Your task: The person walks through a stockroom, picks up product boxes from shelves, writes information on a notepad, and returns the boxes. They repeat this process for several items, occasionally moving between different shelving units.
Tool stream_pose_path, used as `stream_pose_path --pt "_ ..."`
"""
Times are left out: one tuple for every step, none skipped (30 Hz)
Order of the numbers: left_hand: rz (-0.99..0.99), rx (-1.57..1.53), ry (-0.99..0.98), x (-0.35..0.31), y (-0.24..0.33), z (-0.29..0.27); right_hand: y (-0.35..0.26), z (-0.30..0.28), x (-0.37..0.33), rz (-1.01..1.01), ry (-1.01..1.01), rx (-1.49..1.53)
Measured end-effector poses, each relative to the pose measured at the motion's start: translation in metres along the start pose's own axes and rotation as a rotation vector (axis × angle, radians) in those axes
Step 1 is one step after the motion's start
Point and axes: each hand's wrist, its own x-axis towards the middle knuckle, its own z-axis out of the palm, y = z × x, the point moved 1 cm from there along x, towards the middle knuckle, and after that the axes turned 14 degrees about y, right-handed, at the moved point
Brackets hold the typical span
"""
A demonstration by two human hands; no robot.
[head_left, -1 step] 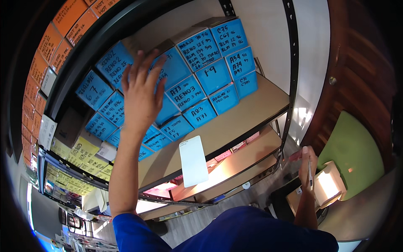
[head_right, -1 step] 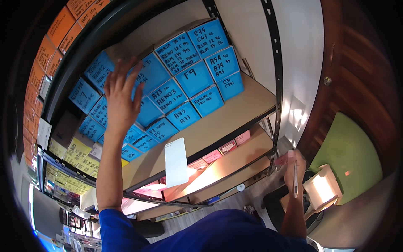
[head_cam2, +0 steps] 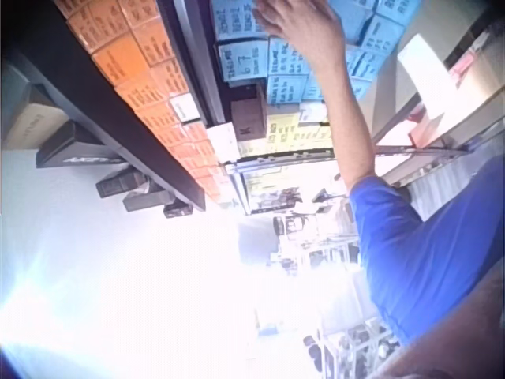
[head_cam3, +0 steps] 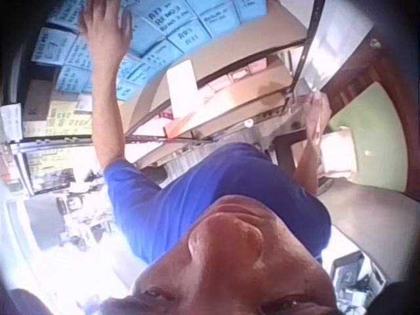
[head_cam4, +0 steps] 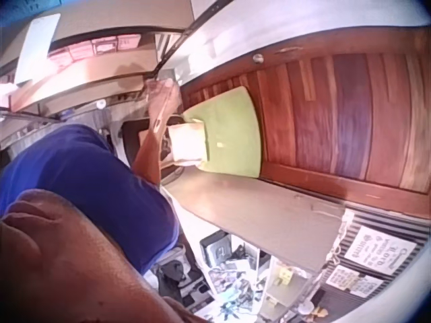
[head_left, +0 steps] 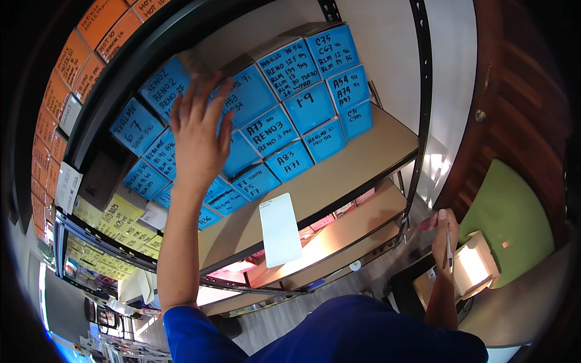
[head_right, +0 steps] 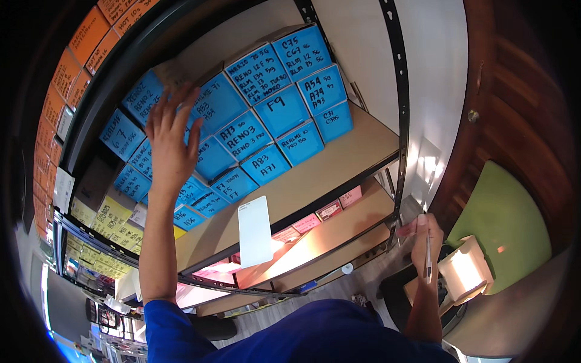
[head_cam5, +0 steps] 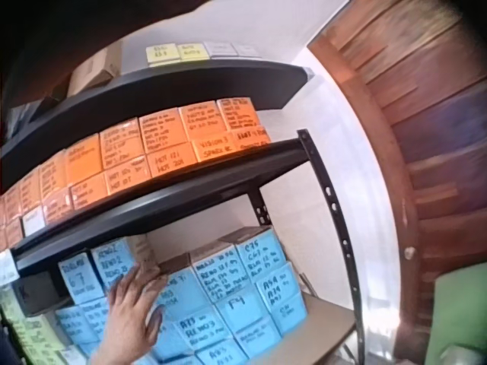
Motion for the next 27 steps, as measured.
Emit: stream_pose_path --pt "-0.026 0.002 0.043 -0.004 -0.008 -0.005 0.000 -0.002 0.000 0.020 0.020 0.021" --pt "-0.046 -0.018 0.072 -0.011 -0.013 -0.013 0.000 -0.003 -0.003 0.057 0.018 0.017" --pt "-0.073 -0.020 0.070 -0.018 -0.016 -0.019 -0.007 0.001 -0.005 0.055 0.016 0.007" --pt "-0.100 -0.020 0.071 -0.026 -0.020 -0.025 -0.018 0.010 -0.006 0.050 0.013 -0.002" --pt "-0.127 -0.021 0.072 -0.033 -0.023 -0.031 -0.027 0.018 -0.006 0.045 0.010 -0.011" --pt "-0.131 -0.031 0.074 -0.038 -0.023 -0.037 -0.028 0.025 -0.004 0.005 0.009 0.050" --pt "-0.138 -0.062 0.070 -0.045 -0.022 -0.040 -0.032 0.030 -0.003 -0.040 0.006 0.033" --pt "-0.146 -0.093 0.066 -0.053 -0.023 -0.043 -0.037 0.035 -0.002 -0.085 0.003 0.016" --pt "-0.154 -0.107 0.070 -0.059 -0.026 -0.051 -0.045 0.042 0.000 -0.140 -0.010 0.013" --pt "-0.155 -0.136 0.049 -0.066 -0.028 -0.060 -0.053 0.050 -0.001 -0.118 -0.039 0.018" --pt "-0.162 -0.165 0.025 -0.072 -0.028 -0.067 -0.059 0.058 -0.002 -0.134 -0.073 0.007" --pt "-0.173 -0.190 -0.003 -0.081 -0.027 -0.075 -0.064 0.068 -0.005 -0.149 -0.113 -0.004" --pt "-0.182 -0.224 -0.033 -0.090 -0.024 -0.078 -0.068 0.075 -0.009 -0.160 -0.146 -0.020" --pt "-0.178 -0.238 -0.055 -0.099 -0.024 -0.080 -0.074 0.086 -0.014 -0.155 -0.184 0.012" --pt "-0.173 -0.255 -0.079 -0.108 -0.022 -0.082 -0.078 0.098 -0.023 -0.176 -0.237 0.008" --pt "-0.167 -0.282 -0.104 -0.115 -0.021 -0.080 -0.081 0.108 -0.031 -0.195 -0.282 -0.003" --pt "-0.160 -0.278 -0.103 -0.120 -0.019 -0.079 -0.082 0.114 -0.036 -0.214 -0.326 -0.015" --pt "-0.151 -0.274 -0.109 -0.125 -0.019 -0.080 -0.078 0.119 -0.043 -0.216 -0.354 -0.065" --pt "-0.141 -0.270 -0.114 -0.127 -0.020 -0.080 -0.079 0.123 -0.048 -0.248 -0.396 -0.088" --pt "-0.126 -0.234 -0.119 -0.125 -0.025 -0.080 -0.080 0.128 -0.053 -0.279 -0.438 -0.112" --pt "-0.137 -0.210 -0.086 -0.119 -0.030 -0.079 -0.081 0.131 -0.060 -0.304 -0.479 -0.140" --pt "-0.155 -0.186 -0.057 -0.110 -0.036 -0.078 -0.083 0.134 -0.067 -0.347 -0.487 -0.139" --pt "-0.173 -0.162 -0.027 -0.097 -0.042 -0.076 -0.081 0.136 -0.070 -0.326 -0.490 -0.132" --pt "-0.173 -0.150 0.033 -0.081 -0.051 -0.074 -0.079 0.136 -0.074 -0.301 -0.499 -0.130" --pt "-0.172 -0.138 0.091 -0.063 -0.061 -0.068 -0.077 0.135 -0.078 -0.274 -0.506 -0.128" --pt "-0.158 -0.107 0.145 -0.045 -0.070 -0.062 -0.079 0.134 -0.081 -0.276 -0.501 -0.128" --pt "-0.142 -0.072 0.197 -0.030 -0.081 -0.057 -0.080 0.133 -0.082 -0.272 -0.504 -0.127"
